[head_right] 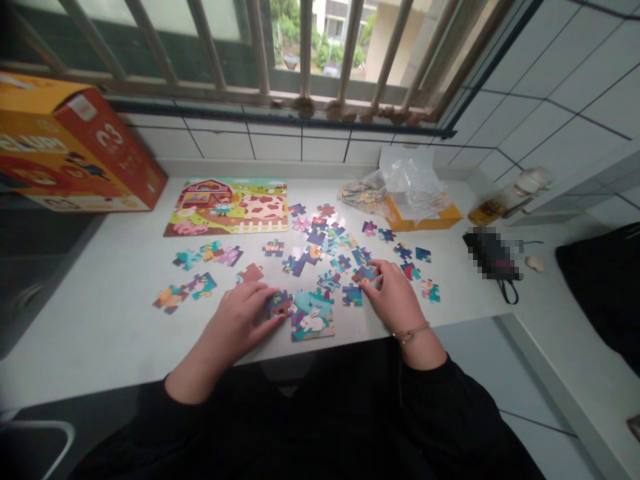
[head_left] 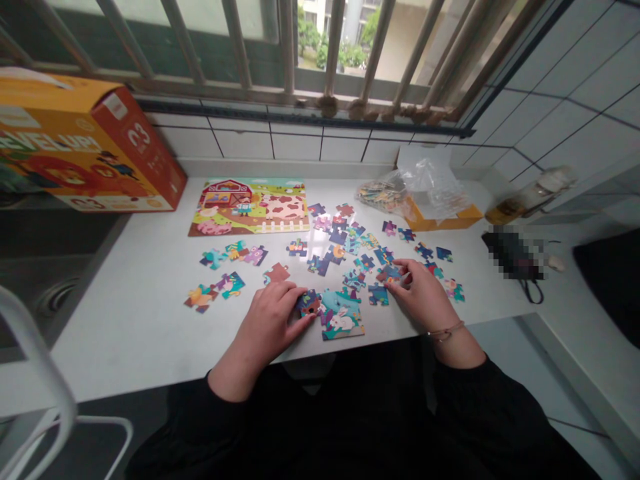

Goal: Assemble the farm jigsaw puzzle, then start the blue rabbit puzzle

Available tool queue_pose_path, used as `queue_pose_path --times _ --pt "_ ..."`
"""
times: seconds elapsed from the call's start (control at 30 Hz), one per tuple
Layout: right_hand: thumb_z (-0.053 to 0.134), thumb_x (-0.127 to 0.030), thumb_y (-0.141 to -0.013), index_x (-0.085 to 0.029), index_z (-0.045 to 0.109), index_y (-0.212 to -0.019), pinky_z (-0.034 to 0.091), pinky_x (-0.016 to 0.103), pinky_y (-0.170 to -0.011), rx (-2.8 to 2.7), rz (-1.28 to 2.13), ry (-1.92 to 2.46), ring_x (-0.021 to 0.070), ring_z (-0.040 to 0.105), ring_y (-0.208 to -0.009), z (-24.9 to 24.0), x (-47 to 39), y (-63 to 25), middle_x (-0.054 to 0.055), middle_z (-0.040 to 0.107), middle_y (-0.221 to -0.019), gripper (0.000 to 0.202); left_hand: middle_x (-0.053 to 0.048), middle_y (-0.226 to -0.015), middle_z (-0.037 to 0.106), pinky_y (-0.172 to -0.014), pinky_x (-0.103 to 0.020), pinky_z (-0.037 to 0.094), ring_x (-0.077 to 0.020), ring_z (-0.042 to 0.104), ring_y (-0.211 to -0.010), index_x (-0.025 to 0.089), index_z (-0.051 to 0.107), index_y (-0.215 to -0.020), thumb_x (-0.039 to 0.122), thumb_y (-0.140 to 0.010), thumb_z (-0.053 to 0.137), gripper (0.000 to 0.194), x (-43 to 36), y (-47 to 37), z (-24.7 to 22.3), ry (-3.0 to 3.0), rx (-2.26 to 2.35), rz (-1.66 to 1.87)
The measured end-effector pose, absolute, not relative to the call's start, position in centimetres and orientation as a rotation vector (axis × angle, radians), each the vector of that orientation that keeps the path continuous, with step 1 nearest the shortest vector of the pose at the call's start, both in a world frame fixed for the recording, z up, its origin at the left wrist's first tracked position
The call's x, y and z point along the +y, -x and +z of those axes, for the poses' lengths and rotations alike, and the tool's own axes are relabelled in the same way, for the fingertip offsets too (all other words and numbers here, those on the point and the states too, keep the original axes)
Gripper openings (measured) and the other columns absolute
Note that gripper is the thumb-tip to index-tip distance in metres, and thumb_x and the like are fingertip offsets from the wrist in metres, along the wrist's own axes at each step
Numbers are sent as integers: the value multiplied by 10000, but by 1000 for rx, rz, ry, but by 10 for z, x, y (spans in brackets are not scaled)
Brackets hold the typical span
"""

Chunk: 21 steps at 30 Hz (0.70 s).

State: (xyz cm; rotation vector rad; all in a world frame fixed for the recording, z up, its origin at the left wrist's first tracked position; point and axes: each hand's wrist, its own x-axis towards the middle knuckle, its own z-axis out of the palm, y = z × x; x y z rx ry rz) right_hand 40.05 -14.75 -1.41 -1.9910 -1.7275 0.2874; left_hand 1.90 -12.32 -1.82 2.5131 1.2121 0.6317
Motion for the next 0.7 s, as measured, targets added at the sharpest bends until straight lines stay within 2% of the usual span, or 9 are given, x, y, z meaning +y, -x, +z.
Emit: queue_pose_path --times 0.07,0.17,0.23,0.3,0.43,0.57,0.63,0.7 --pt "747 -436 -932 -174 742 -1341 554 425 -866 -1744 287 1991 286 677 -929 -11 -148 -401 129 733 -1095 485 -149 -1348 752 -1060 -515 552 -362 704 -1270 209 693 -1367 437 -1048 786 404 -123 -19 -19 -2523 1214 628" --pt "671 -458 -991 -197 801 -1148 526 416 -845 -1755 291 1985 278 663 -902 -3 -149 -399 124 734 -1042 330 -150 -1349 754 -1049 -510 555 -361 706 -1264 210 688 -1367 450 -1050 786 410 -123 -19 -19 -2526 1222 617" --pt "622 -467 -1031 -207 800 -1039 507 406 -819 -1723 273 1966 264 650 -855 3 -151 -394 107 727 -971 315 -147 -1348 755 -1056 -513 552 -359 705 -1264 216 685 -1371 445 -1050 788 408 -123 -19 -19 -2522 1226 614" --pt "610 -473 -1045 -210 778 -1007 499 395 -794 -1659 267 1924 250 643 -814 10 -155 -384 86 718 -915 315 -144 -1341 755 -1061 -514 548 -356 706 -1259 218 684 -1374 435 -1049 792 406 -123 -19 -18 -2517 1225 616" --pt "659 -506 -1050 -228 734 -1098 514 365 -753 -1574 501 1806 225 656 -762 15 -166 -346 37 717 -857 292 -138 -1324 761 -1043 -510 548 -358 709 -1246 229 690 -1375 443 -1036 813 420 -123 -19 -16 -2511 1248 606" --pt "689 -474 -1063 -249 668 -1355 559 342 -768 -1541 892 1589 210 711 -818 12 -176 -301 19 748 -936 369 -159 -1353 751 -1039 -538 540 -380 697 -1278 206 701 -1402 464 -1019 833 480 -123 -20 -18 -2498 1317 578" --pt "686 -439 -1071 -260 676 -1356 569 336 -762 -1550 1023 1511 204 720 -817 11 -176 -285 8 746 -925 337 -169 -1361 744 -1033 -550 538 -387 693 -1274 194 702 -1430 454 -1027 814 492 -123 -20 -18 -2502 1334 551" --pt "687 -399 -1074 -263 726 -1278 571 338 -762 -1604 1072 1499 203 730 -818 10 -175 -275 11 761 -922 249 -172 -1370 737 -1051 -565 529 -389 684 -1281 195 691 -1474 423 -1045 771 492 -125 -21 -18 -2508 1329 534"
